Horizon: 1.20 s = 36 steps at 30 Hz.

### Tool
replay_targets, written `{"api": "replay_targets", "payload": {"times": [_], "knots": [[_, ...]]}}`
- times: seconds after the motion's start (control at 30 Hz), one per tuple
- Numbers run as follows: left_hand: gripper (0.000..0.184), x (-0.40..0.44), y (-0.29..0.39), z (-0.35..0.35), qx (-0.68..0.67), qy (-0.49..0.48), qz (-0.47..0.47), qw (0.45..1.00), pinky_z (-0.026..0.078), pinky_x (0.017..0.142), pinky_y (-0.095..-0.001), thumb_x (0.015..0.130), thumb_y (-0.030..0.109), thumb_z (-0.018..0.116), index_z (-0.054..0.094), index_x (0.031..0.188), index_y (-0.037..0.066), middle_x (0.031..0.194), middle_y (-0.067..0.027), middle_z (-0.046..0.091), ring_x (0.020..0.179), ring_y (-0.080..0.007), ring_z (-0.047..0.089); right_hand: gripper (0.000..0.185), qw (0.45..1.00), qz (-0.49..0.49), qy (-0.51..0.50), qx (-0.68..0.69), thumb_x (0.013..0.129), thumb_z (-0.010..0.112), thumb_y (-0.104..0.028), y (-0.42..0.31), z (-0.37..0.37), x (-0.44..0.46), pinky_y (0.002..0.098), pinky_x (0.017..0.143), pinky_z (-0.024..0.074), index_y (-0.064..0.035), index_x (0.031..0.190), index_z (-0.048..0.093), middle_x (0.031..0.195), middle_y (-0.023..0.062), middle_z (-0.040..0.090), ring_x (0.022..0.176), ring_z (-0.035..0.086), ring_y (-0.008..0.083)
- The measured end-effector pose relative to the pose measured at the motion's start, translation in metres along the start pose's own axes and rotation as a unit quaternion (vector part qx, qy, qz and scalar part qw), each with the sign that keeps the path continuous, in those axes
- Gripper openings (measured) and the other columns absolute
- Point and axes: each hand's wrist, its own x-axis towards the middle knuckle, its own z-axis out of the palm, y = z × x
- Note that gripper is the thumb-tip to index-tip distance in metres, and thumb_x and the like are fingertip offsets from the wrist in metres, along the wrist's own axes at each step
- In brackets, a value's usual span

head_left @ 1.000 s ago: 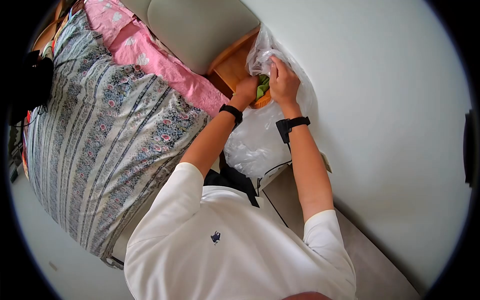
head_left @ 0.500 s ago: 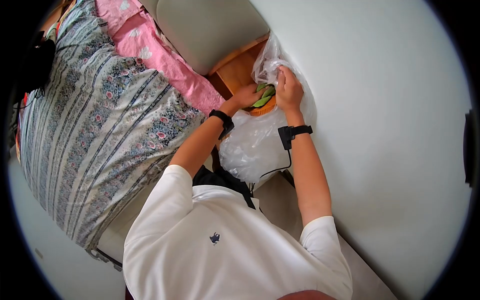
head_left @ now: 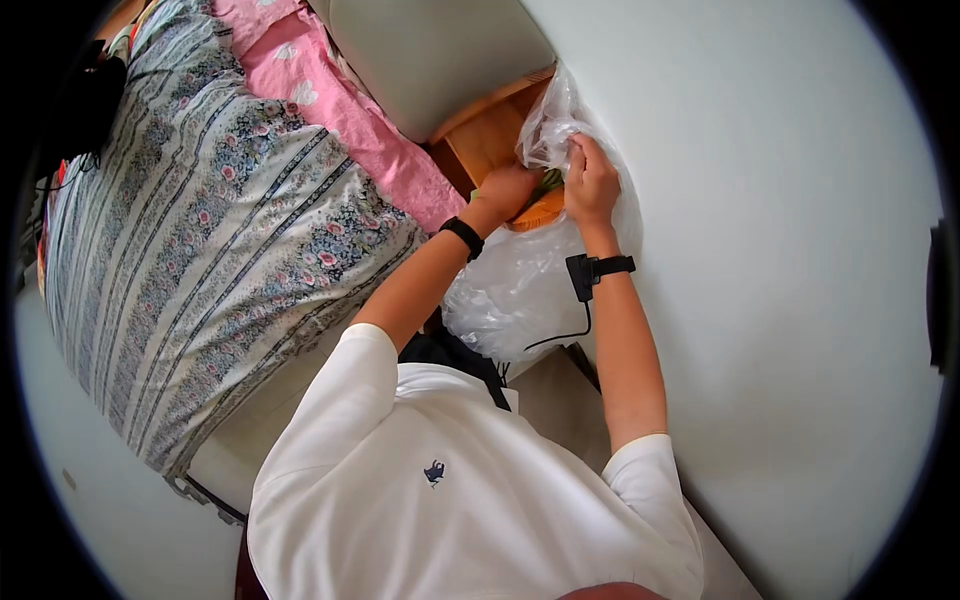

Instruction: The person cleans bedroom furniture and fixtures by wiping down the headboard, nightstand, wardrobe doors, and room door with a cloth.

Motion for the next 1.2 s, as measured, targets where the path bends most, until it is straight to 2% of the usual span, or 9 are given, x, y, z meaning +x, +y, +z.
{"api": "replay_targets", "payload": {"times": [0.1, 0.23, 0.33, 0.53, 0.83, 1.03, 1.1, 1.17, 1.2], "knots": [[0.030, -0.009, 0.013, -0.016, 0.135, -0.021, -0.013, 0.991, 0.056, 0.076, -0.0456, 0.092, 0.016, 0.049, 0.063, 0.118, 0.015, 0.098, -0.0200, 0.069, 0.093, -0.0369, 0.067, 0.019, 0.999, -0.008, 0.006, 0.031, 0.095, 0.052, -0.011, 0.000, -0.001, 0.001, 0.0426, 0.079, 0.0523, -0.0079, 0.107, 0.066, 0.103, 0.0131, 0.070, 0.093, 0.066, 0.0361], [0.027, -0.009, -0.032, -0.001, -0.017, 0.033, 0.047, 0.998, 0.053, 0.078, -0.0482, 0.086, 0.014, 0.056, 0.066, 0.111, 0.010, 0.096, -0.0220, 0.069, 0.088, -0.0404, 0.066, 0.020, 0.998, -0.023, 0.038, 0.038, 0.095, 0.053, -0.013, -0.001, 0.000, -0.001, 0.0397, 0.080, 0.0529, -0.0080, 0.107, 0.068, 0.102, 0.0145, 0.071, 0.093, 0.068, 0.0347], [0.028, -0.034, -0.002, -0.044, -0.004, -0.058, -0.037, 0.998, 0.051, 0.082, -0.0478, 0.084, 0.018, 0.062, 0.066, 0.110, 0.007, 0.098, -0.0223, 0.067, 0.093, -0.0410, 0.064, 0.020, 0.999, -0.016, 0.035, 0.035, 0.095, 0.052, -0.011, 0.003, 0.000, -0.002, 0.0410, 0.080, 0.0527, -0.0089, 0.108, 0.067, 0.103, 0.0130, 0.071, 0.094, 0.067, 0.0348], [0.033, -0.066, 0.069, -0.101, -0.037, -0.001, 0.008, 0.999, 0.049, 0.086, -0.0458, 0.084, 0.016, 0.062, 0.062, 0.116, 0.008, 0.107, -0.0207, 0.061, 0.100, -0.0397, 0.060, 0.020, 0.999, 0.005, 0.045, 0.022, 0.095, 0.051, -0.012, -0.003, 0.001, -0.005, 0.0425, 0.079, 0.0528, -0.0120, 0.108, 0.066, 0.104, 0.0110, 0.071, 0.093, 0.067, 0.0348], [0.034, -0.044, 0.008, -0.047, 0.022, -0.083, -0.067, 0.994, 0.050, 0.090, -0.0457, 0.086, 0.012, 0.056, 0.061, 0.120, 0.009, 0.115, -0.0203, 0.061, 0.105, -0.0392, 0.061, 0.024, 0.999, -0.006, 0.047, 0.014, 0.095, 0.051, -0.016, 0.002, 0.007, 0.001, 0.0378, 0.080, 0.0532, -0.0106, 0.106, 0.071, 0.100, 0.0125, 0.073, 0.090, 0.070, 0.0317], [0.031, -0.074, -0.005, -0.029, 0.066, 0.007, -0.075, 0.995, 0.050, 0.085, -0.0472, 0.086, 0.016, 0.057, 0.061, 0.114, 0.004, 0.102, -0.0244, 0.062, 0.099, -0.0430, 0.061, 0.025, 0.999, 0.006, 0.029, 0.027, 0.095, 0.051, -0.018, 0.000, 0.001, -0.006, 0.0364, 0.077, 0.0532, -0.0129, 0.107, 0.072, 0.096, 0.0126, 0.073, 0.087, 0.071, 0.0296], [0.033, -0.084, -0.001, -0.046, 0.091, -0.015, -0.118, 0.989, 0.052, 0.087, -0.0413, 0.092, 0.018, 0.056, 0.059, 0.122, 0.004, 0.107, -0.0175, 0.065, 0.101, -0.0339, 0.064, 0.024, 0.998, 0.006, 0.041, 0.039, 0.094, 0.052, -0.022, -0.002, 0.004, -0.006, 0.0373, 0.074, 0.0530, -0.0134, 0.104, 0.072, 0.093, 0.0106, 0.073, 0.084, 0.070, 0.0289], [0.035, -0.105, -0.019, -0.066, -0.366, -0.139, -0.103, 0.914, 0.051, 0.090, -0.0332, 0.098, 0.021, 0.055, 0.057, 0.130, 0.005, 0.116, -0.0079, 0.065, 0.104, -0.0195, 0.063, 0.024, 0.997, 0.016, -0.058, -0.046, 0.092, 0.055, -0.028, -0.001, 0.002, -0.008, 0.0378, 0.071, 0.0522, -0.0133, 0.100, 0.072, 0.089, 0.0081, 0.073, 0.080, 0.070, 0.0279], [0.038, -0.110, -0.033, -0.068, -0.384, -0.191, -0.108, 0.897, 0.049, 0.092, -0.0276, 0.100, 0.023, 0.055, 0.055, 0.134, 0.006, 0.122, -0.0017, 0.062, 0.106, -0.0107, 0.058, 0.021, 0.997, 0.013, -0.064, -0.033, 0.087, 0.058, -0.030, -0.004, 0.002, -0.012, 0.0413, 0.070, 0.0514, -0.0135, 0.093, 0.071, 0.084, 0.0081, 0.071, 0.080, 0.068, 0.0322]]}}
